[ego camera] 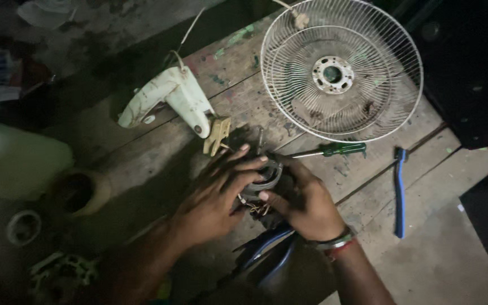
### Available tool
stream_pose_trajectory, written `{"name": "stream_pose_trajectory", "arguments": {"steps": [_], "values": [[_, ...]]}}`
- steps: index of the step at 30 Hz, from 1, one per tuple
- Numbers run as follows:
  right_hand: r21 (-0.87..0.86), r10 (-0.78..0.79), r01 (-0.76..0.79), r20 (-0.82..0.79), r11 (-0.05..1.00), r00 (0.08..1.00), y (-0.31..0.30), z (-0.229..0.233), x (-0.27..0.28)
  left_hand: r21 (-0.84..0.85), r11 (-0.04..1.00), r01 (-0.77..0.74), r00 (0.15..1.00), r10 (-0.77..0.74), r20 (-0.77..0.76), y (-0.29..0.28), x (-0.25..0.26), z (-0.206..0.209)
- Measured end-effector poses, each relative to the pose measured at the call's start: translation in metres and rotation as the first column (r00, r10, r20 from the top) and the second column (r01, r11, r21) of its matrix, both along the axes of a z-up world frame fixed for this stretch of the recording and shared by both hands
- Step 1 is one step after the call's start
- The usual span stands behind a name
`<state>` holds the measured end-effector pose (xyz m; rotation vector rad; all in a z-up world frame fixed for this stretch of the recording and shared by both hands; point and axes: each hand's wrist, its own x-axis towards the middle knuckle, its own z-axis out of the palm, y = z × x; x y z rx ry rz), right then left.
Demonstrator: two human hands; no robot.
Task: The person disassembles the motor housing and internal components of a table fan by hand and using a screwdriver to remove parts, then handles the internal wiring and motor assembly one component at a time.
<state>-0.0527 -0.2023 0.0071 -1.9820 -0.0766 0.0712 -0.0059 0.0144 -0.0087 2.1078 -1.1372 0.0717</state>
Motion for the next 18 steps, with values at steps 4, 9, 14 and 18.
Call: {"name": "stream_pose_trajectory", "arguments": {"steps": [4,9,14,18], "values": [[-0.067,-0.021,0.017,-0.054,0.998,0.998,-0.002,0.001,0.001,-0.144,0.989,-0.047,0.975,0.014,-0.222,0.005,-0.012,0.004],[0.035,0.01,-0.009,-0.026,0.999,1.0,-0.001,0.0,0.003,-0.505,0.618,-0.602,0.707,0.118,-0.698,-0.007,-0.053,-0.018],[0.127,-0.006,0.019,-0.101,0.992,0.995,0.002,-0.005,0.003,0.13,0.583,-0.802,-0.133,0.037,-0.99,-0.005,-0.032,-0.043],[0.09,-0.035,0.045,-0.108,0.995,0.994,0.002,-0.009,0.0,0.124,0.724,-0.679,-0.243,-0.062,-0.968,-0.009,-0.008,-0.037]]}}
